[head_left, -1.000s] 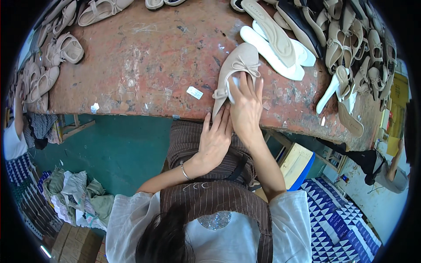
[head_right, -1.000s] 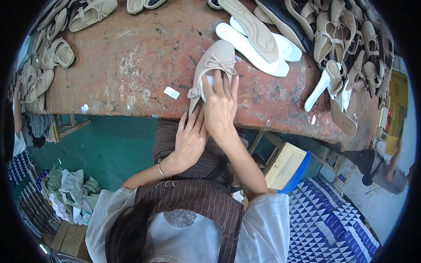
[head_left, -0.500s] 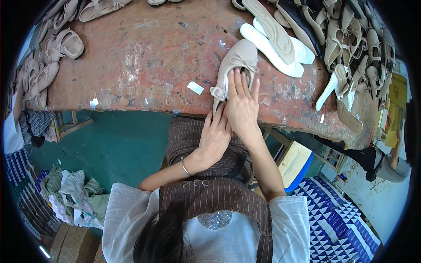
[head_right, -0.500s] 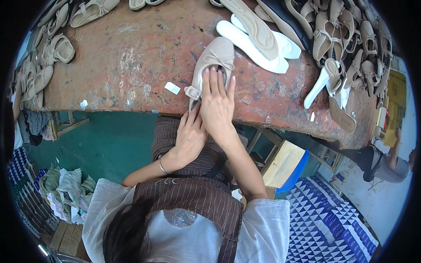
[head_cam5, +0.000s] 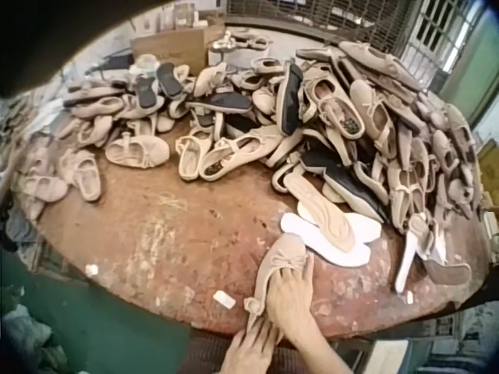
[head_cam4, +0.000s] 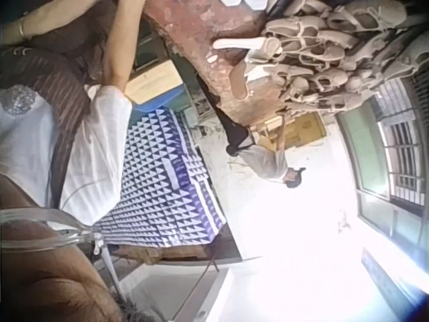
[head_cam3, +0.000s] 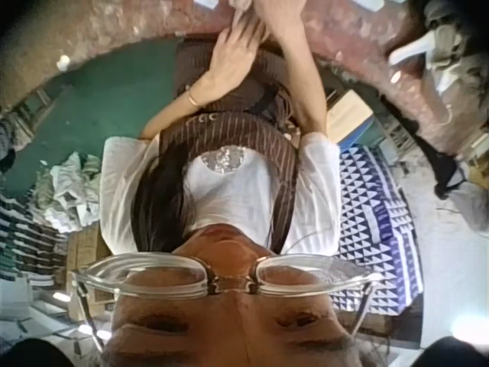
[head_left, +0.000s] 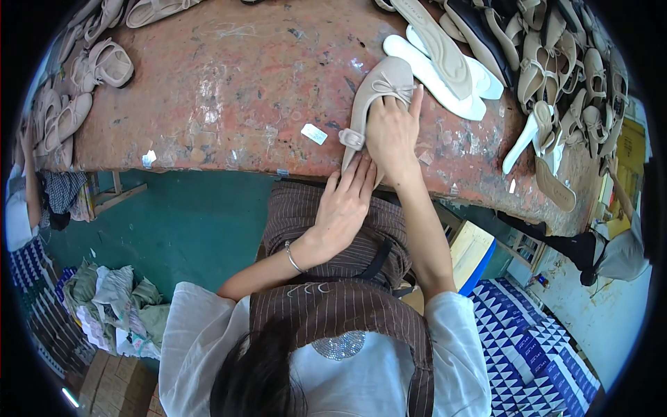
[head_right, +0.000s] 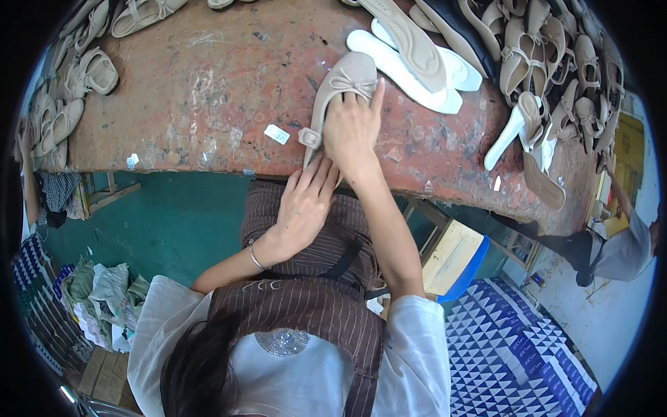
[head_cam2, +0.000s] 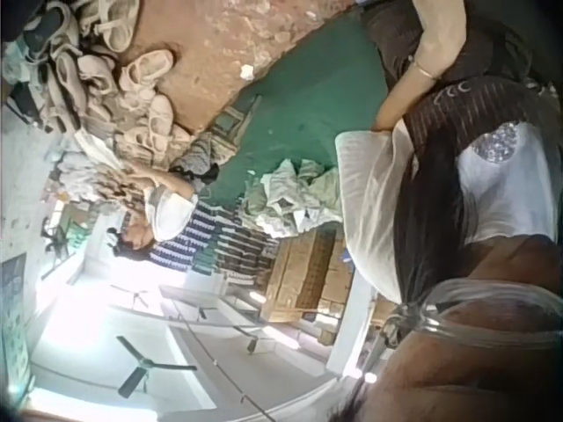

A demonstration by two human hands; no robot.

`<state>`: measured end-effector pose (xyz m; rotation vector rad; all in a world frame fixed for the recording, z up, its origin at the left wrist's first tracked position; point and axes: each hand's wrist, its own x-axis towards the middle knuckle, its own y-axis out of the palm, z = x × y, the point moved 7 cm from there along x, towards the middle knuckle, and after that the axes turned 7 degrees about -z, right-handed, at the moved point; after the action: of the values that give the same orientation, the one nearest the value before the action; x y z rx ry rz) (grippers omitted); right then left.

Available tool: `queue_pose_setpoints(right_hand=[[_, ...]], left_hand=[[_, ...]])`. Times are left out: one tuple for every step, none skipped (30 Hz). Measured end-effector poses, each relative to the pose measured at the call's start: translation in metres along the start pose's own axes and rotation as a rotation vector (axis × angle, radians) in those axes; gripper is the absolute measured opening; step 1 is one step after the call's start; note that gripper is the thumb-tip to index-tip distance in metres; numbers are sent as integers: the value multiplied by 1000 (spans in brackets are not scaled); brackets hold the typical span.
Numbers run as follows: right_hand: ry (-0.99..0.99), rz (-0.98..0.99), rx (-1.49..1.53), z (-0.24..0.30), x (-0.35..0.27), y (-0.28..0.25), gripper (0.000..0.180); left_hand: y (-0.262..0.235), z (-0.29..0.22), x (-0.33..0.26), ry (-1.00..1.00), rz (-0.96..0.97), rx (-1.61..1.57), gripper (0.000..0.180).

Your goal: The person inserts insoles into shoes by hand and smooths them into place on the workbench. The person also retrieves more insoles from cardboard boxes on the floor, places them onto the worktable, and fits them into shoes.

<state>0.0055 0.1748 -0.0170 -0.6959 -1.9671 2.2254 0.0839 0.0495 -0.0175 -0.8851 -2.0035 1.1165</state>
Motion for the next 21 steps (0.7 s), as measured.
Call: queue_pose_setpoints(right_hand=[[27,46,21,3,-1,0,43],[-39,-237,25,6,-12,-4,44],[-116,-527,34,9,-33,1,45],[-144,-565,-29,12,-47,17,50],[-137,-555,-52,15,-45,17,52],[-131,-539,-68,17,-43,20,55],[-94,-563,-3,12,-26,-4,34],[-22,-252,-85,4,-2,-2,26],[53,47,-161,-6,11,5,20],[38,-158,-103,-1,11,6,16],[25,-197,-72,-3,7,11,17],[17,-236,-47,-4,-3,12,22],[-21,-510,-29,0,-18,4,29],[-92,-519,120,0,-25,-5,29],[-181,-514,278,0,-29,-16,30],[-84,-412,422,-15,-27,-33,31],[120,-433,515,-39,-16,-36,26],[278,-545,563,-60,-5,-51,19],[226,-684,493,-79,12,-63,20],[182,-820,418,-103,28,-68,22],[151,-856,326,-118,45,-64,26]], left_hand=[[1,1,0,-5,5,-35,39],[2,2,1,-10,10,-71,38],[6,2,-1,-15,34,-72,38],[7,2,-2,-24,11,-111,37],[9,4,-4,-33,-8,-150,36],[12,5,-7,-34,77,-36,42],[4,5,-1,-27,57,-28,45],[-2,2,5,-7,38,-33,48],[-2,-1,8,2,56,-61,51],[1,2,8,1,67,-44,49],[5,2,5,1,76,-26,48],[6,1,5,-14,47,-56,46],[8,2,4,-59,-12,-133,44],[1,5,11,-105,-69,-207,40],[-6,11,16,-166,-123,-273,36],[-8,17,24,-193,-158,-232,29],[-7,22,32,-190,-137,-215,29],[-5,25,42,-168,-115,-213,28],[-5,28,50,-142,-148,-301,24],[-21,36,60,-130,-193,-378,23],[-44,48,68,-119,-232,-454,23]])
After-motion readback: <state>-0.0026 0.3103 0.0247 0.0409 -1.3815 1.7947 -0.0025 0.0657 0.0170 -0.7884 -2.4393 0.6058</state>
